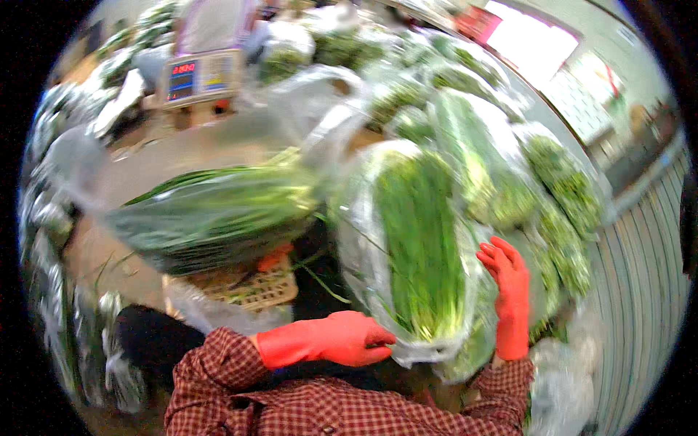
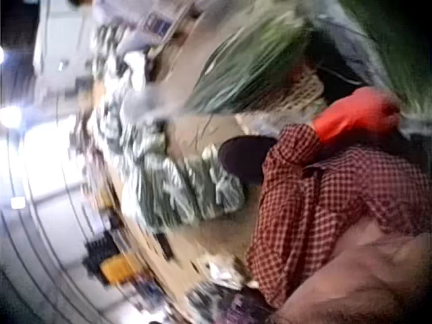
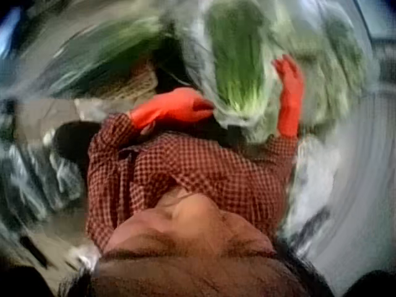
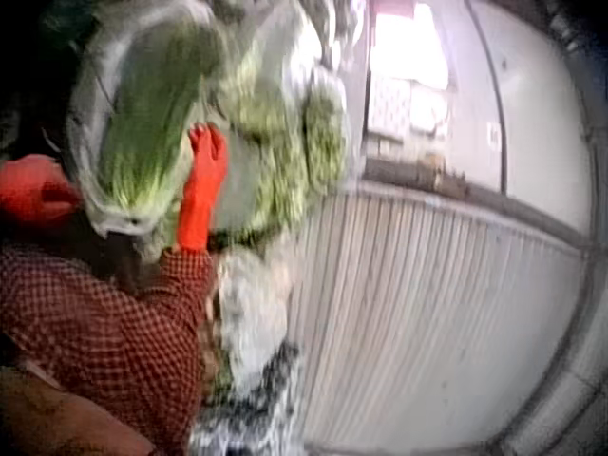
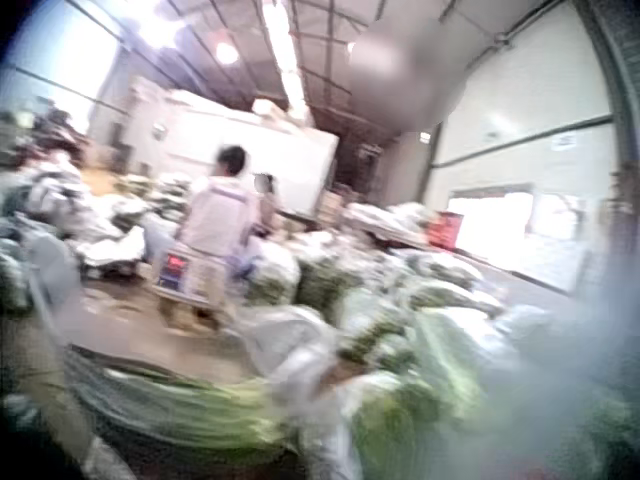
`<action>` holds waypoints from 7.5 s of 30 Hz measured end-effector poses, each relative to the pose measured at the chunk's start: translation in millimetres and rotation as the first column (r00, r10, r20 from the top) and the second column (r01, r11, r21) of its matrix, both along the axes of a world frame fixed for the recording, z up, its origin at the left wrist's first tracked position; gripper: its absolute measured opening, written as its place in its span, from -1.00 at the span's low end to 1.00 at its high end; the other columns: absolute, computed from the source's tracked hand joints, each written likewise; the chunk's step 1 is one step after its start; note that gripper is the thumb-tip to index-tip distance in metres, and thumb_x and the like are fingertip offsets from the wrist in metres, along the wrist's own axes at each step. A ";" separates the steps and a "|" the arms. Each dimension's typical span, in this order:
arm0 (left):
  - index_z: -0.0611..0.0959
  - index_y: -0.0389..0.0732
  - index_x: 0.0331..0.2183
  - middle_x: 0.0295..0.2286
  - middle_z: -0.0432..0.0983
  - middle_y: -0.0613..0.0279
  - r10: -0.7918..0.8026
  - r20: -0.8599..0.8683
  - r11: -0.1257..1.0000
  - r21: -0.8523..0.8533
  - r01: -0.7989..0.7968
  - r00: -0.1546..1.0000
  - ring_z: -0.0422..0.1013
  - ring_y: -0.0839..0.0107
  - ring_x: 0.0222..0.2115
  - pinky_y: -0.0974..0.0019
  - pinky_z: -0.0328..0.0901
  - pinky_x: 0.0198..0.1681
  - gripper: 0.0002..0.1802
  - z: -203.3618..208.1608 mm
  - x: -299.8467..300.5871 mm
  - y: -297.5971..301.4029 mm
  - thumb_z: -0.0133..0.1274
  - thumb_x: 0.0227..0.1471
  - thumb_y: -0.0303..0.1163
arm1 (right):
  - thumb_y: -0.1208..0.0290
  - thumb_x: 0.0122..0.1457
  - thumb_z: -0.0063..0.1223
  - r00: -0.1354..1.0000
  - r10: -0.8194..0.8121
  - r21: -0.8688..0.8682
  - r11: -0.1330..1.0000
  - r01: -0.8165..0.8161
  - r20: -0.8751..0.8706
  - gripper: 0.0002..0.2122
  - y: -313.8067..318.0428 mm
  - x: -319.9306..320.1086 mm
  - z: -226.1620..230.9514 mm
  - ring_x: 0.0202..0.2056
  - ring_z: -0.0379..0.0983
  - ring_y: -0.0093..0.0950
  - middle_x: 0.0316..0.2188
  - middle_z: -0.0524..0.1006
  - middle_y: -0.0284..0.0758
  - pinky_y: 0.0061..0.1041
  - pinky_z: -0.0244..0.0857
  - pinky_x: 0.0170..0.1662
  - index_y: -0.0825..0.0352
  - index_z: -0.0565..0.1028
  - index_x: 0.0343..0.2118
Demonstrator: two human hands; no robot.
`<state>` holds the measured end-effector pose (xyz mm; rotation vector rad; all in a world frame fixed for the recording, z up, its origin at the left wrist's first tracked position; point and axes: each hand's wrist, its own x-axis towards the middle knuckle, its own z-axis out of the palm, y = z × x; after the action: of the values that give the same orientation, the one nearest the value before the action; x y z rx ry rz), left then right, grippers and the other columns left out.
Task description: The person sorts bundles of green produce into plastic bags, weighs the bags on a digital scale, and ties them shut using plastic ties.
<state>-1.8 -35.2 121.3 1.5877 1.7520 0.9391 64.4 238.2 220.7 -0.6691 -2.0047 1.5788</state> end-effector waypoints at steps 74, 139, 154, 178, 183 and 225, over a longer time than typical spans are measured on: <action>-0.11 0.07 0.22 -0.42 0.52 -0.02 -0.283 0.370 0.952 -0.004 0.306 0.885 0.47 0.18 -0.46 0.22 0.36 -0.36 -0.05 50.2 40.9 67.3 0.08 -0.04 -0.05 | 0.38 0.00 0.09 0.956 -0.124 -0.931 0.289 -0.222 -0.266 -0.41 -27.5 94.3 -70.3 -0.36 0.44 -0.56 -0.19 0.48 -0.30 -0.53 0.41 -0.37 0.36 0.17 0.12; 0.13 -0.02 0.18 0.19 -0.03 0.21 0.304 -0.898 0.340 -0.210 -0.917 0.319 -0.05 -0.05 0.17 0.04 -0.07 0.21 0.25 163.4 -87.0 -327.7 0.40 -0.62 -0.29 | 0.57 -0.26 0.19 0.654 0.505 0.773 -0.042 -0.633 0.563 -0.31 -216.6 -299.8 -66.0 -0.13 0.38 -0.11 -0.21 0.44 -0.08 -0.29 0.30 -0.11 0.18 0.25 0.07; 0.03 -0.03 0.20 0.21 -0.20 0.01 0.305 -0.952 0.288 0.054 -0.956 0.038 0.03 -0.04 0.13 0.13 0.13 0.11 0.28 163.1 -136.7 -331.4 0.38 -0.59 -0.33 | 0.33 -0.20 0.28 0.483 0.520 0.654 -0.211 -0.727 0.704 -0.16 -187.3 -272.7 -47.2 -0.06 0.32 -0.10 -0.01 0.35 -0.18 -0.26 0.25 -0.03 0.10 0.06 0.19; 0.42 -0.22 0.01 -0.20 0.49 0.22 0.980 0.184 -0.189 0.732 -0.654 -0.077 0.38 0.57 -0.22 0.47 0.24 -0.08 -0.57 202.7 -34.4 -309.9 0.00 0.05 -0.52 | 0.43 0.05 0.10 0.506 0.857 0.922 0.273 -0.275 -0.103 -0.49 -219.7 -201.1 3.9 -0.33 0.51 -0.22 -0.29 0.53 -0.15 -0.45 0.38 -0.26 0.38 0.25 0.08; 0.39 -0.21 0.02 -0.05 0.36 0.15 0.949 0.256 -0.298 0.531 -0.793 -0.185 0.27 0.39 -0.02 0.29 0.07 0.10 -0.45 161.7 -13.0 -344.4 -0.06 0.09 -0.07 | 0.31 0.17 -0.01 0.551 0.698 0.520 0.713 -0.471 -0.457 -0.53 -191.8 -149.0 -11.9 -0.31 0.50 -0.38 -0.24 0.51 -0.14 -0.44 0.33 -0.15 0.46 0.22 0.07; 0.23 -0.02 0.15 -0.07 0.30 -0.02 0.648 0.723 -0.165 0.440 -0.883 0.239 0.46 0.16 -0.25 0.30 0.37 -0.20 -0.46 202.9 -128.5 -314.5 -0.22 0.14 -0.13 | -0.03 0.17 -0.14 0.264 0.895 -0.416 0.100 -0.904 -0.359 -0.44 -229.9 -264.5 114.2 -0.07 0.41 -0.26 -0.02 0.41 -0.12 -0.34 0.29 -0.02 0.42 0.33 0.01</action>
<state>-130.3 -349.7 324.2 0.2712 2.1188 2.8849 -200.1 8.3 334.9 0.7315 -1.9538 2.9444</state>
